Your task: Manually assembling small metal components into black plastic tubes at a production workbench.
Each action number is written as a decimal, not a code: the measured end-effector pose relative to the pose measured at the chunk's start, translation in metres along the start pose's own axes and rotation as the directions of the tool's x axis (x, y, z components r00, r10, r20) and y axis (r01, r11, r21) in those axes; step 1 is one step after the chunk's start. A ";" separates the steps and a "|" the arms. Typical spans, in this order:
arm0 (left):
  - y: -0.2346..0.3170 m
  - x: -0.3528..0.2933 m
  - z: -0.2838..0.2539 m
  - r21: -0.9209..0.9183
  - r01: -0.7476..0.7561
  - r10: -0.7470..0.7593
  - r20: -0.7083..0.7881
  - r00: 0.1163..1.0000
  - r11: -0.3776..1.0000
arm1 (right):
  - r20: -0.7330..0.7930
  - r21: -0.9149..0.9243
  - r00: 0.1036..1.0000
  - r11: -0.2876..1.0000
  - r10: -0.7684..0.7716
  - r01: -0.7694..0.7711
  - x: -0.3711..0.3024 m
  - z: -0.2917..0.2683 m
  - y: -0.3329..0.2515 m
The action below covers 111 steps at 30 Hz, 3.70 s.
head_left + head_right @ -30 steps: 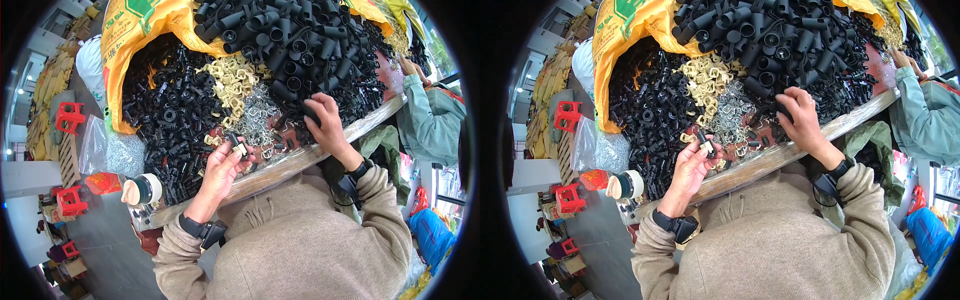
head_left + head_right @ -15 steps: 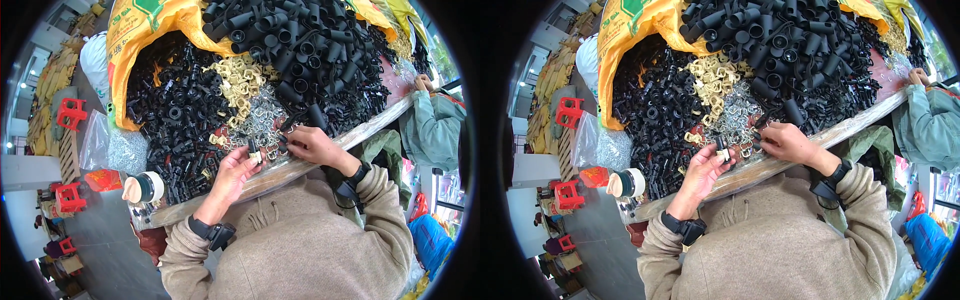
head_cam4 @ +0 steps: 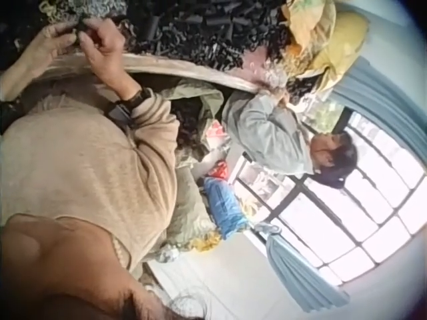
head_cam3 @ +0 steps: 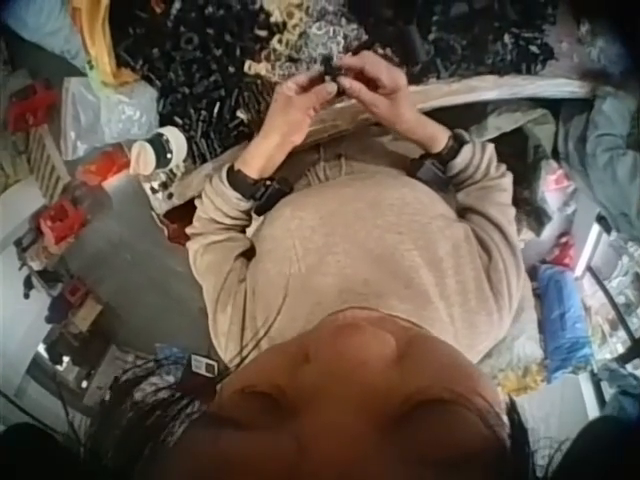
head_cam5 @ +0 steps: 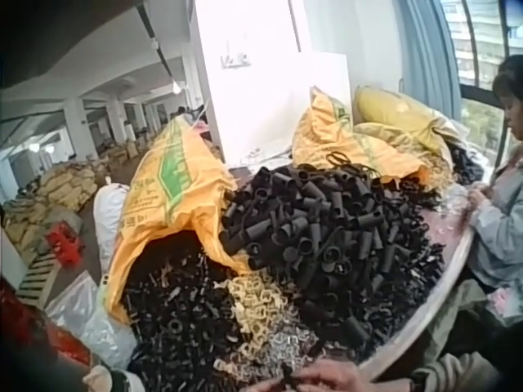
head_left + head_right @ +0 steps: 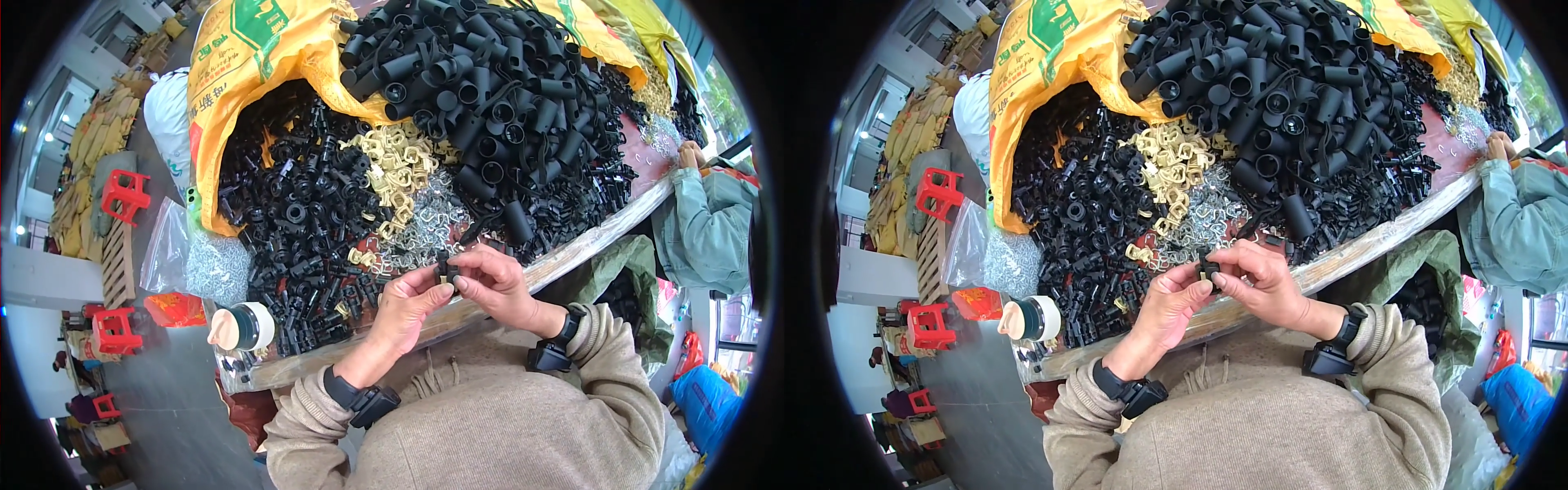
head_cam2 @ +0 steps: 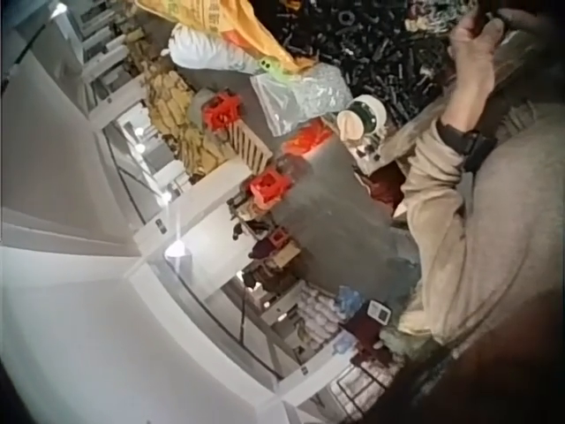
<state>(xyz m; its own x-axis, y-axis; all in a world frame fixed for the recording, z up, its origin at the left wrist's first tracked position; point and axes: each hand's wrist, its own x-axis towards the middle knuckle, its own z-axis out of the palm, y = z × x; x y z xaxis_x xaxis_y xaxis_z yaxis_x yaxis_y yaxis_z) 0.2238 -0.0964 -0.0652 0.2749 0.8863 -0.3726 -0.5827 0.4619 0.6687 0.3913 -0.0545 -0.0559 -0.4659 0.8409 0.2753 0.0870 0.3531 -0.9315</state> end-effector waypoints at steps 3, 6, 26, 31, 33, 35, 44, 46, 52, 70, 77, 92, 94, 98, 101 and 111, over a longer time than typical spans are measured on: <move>-0.004 0.001 0.003 0.014 0.019 -0.020 0.001 1.000 1.000 | -0.031 -0.134 0.985 0.977 -0.169 0.163 0.000 -0.002 0.007; -0.005 -0.001 0.011 0.003 0.071 -0.071 0.007 0.997 0.997 | -0.033 -0.220 0.963 0.941 -0.269 0.256 -0.003 -0.004 0.014; 0.004 0.004 0.004 0.209 -0.068 0.069 0.006 0.998 0.975 | -0.086 -0.925 0.991 0.379 -0.105 -0.040 -0.005 -0.067 0.044; 0.007 0.001 -0.004 0.204 -0.102 0.103 0.002 0.995 0.974 | -0.119 -0.826 0.992 0.551 0.030 -0.116 0.006 -0.085 0.033; 0.009 0.000 -0.008 0.194 -0.084 0.087 -0.004 0.996 0.977 | -0.133 -0.717 0.990 0.685 0.045 -0.127 0.016 -0.097 0.019; 0.009 -0.001 -0.009 0.191 -0.079 0.081 -0.003 0.997 0.978 | -0.148 -0.444 0.984 0.882 0.099 -0.155 0.027 -0.108 0.009; 0.015 -0.006 -0.005 0.023 0.014 -0.011 -0.130 0.991 1.000 | -0.028 0.398 0.936 0.863 0.352 -0.313 0.038 -0.093 0.031; 0.017 -0.005 -0.007 0.034 0.000 0.006 -0.158 0.987 0.999 | 0.124 0.317 0.865 0.806 0.487 -0.499 0.032 -0.083 0.031; 0.016 -0.002 -0.014 0.115 -0.017 0.026 -0.078 0.997 0.993 | 0.310 -0.450 0.950 0.885 0.032 0.117 0.023 -0.057 -0.004; 0.003 0.002 0.003 0.364 0.033 -0.020 -0.039 0.999 0.931 | 0.365 -0.437 0.929 0.872 -0.055 0.223 -0.005 -0.034 -0.004; 0.005 0.000 0.007 0.360 0.070 -0.051 -0.061 0.997 0.931 | 0.232 -0.321 0.970 0.935 -0.079 0.153 -0.013 -0.022 0.002; -0.003 -0.007 0.010 0.443 -0.214 0.166 0.145 0.975 0.871 | 0.406 -0.135 0.888 0.947 -0.215 0.290 -0.005 -0.029 -0.007; -0.003 -0.008 0.016 0.294 -0.285 0.220 0.233 0.947 0.912 | 0.441 -0.039 0.846 0.935 -0.299 0.351 0.003 -0.032 -0.012; 0.004 -0.009 0.026 0.236 -0.230 0.181 0.214 0.960 0.944 | 0.551 0.075 0.776 0.944 -0.307 0.320 0.005 -0.034 -0.019; 0.010 -0.007 0.024 0.217 -0.246 0.207 0.189 0.960 0.945 | 0.532 0.109 0.785 0.945 -0.317 0.309 0.014 -0.034 -0.019; -0.003 0.004 0.018 0.081 -0.178 0.173 0.071 0.982 0.981 | 0.294 0.348 0.938 0.935 -0.182 0.072 0.008 -0.017 -0.001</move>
<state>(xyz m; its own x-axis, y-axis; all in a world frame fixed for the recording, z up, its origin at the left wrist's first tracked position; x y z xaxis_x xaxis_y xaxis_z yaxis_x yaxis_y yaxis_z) 0.2399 -0.0935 -0.0570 0.2235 0.9529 -0.2050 -0.5589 0.2976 0.7740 0.4023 -0.0411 -0.0486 -0.7119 0.6043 0.3579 -0.2586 0.2483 -0.9335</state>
